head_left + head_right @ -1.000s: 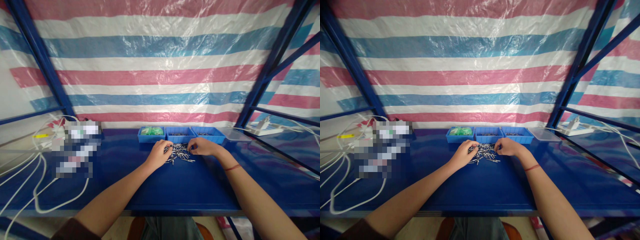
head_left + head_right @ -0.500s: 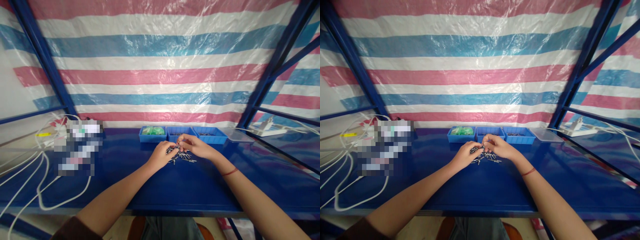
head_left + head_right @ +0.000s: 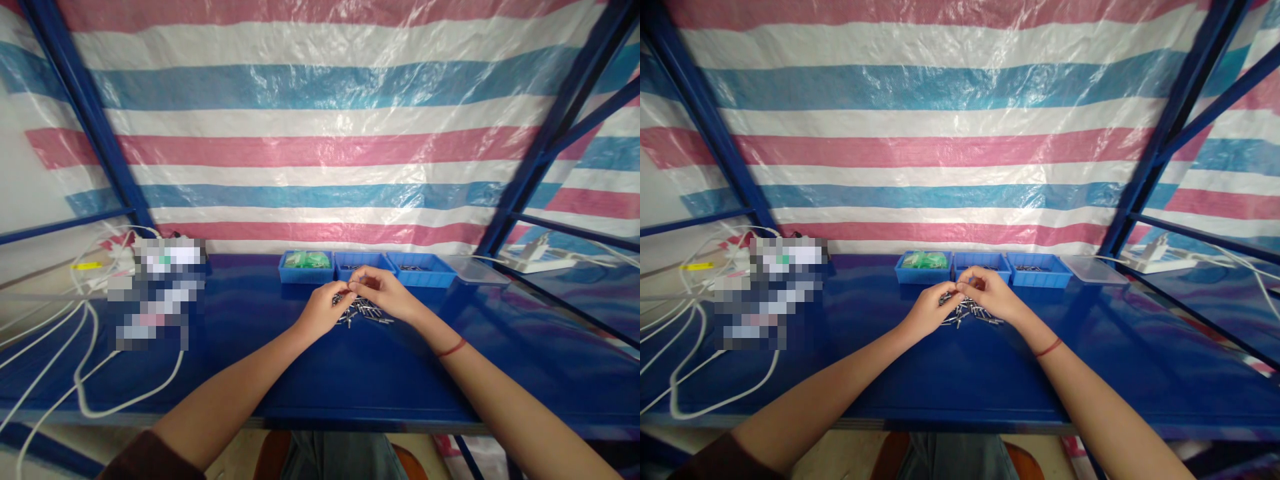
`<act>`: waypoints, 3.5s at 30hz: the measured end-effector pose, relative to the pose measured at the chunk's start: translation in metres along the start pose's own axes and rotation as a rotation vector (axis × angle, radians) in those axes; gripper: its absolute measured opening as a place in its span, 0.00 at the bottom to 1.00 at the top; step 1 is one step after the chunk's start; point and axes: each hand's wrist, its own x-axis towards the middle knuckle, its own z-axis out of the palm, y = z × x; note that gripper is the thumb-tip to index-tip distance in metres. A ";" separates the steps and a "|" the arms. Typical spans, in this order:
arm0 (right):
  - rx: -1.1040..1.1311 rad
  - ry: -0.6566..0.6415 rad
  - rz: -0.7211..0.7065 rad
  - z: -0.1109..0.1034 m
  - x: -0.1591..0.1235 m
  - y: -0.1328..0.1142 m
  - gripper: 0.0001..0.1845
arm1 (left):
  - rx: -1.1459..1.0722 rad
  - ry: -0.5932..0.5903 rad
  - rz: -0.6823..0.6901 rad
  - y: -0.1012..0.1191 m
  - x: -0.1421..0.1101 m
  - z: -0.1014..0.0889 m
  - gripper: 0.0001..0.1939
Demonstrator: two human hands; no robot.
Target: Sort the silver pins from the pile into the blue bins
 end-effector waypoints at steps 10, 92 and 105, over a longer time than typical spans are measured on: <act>-0.324 0.046 -0.085 -0.008 -0.001 0.003 0.10 | 0.028 0.187 0.043 -0.001 0.001 -0.004 0.03; 0.014 0.187 -0.031 0.003 0.002 0.003 0.15 | -0.253 0.166 -0.168 -0.001 0.003 -0.001 0.08; -0.459 0.500 0.092 -0.048 0.005 0.024 0.17 | 0.140 0.052 -0.075 -0.010 -0.002 0.001 0.23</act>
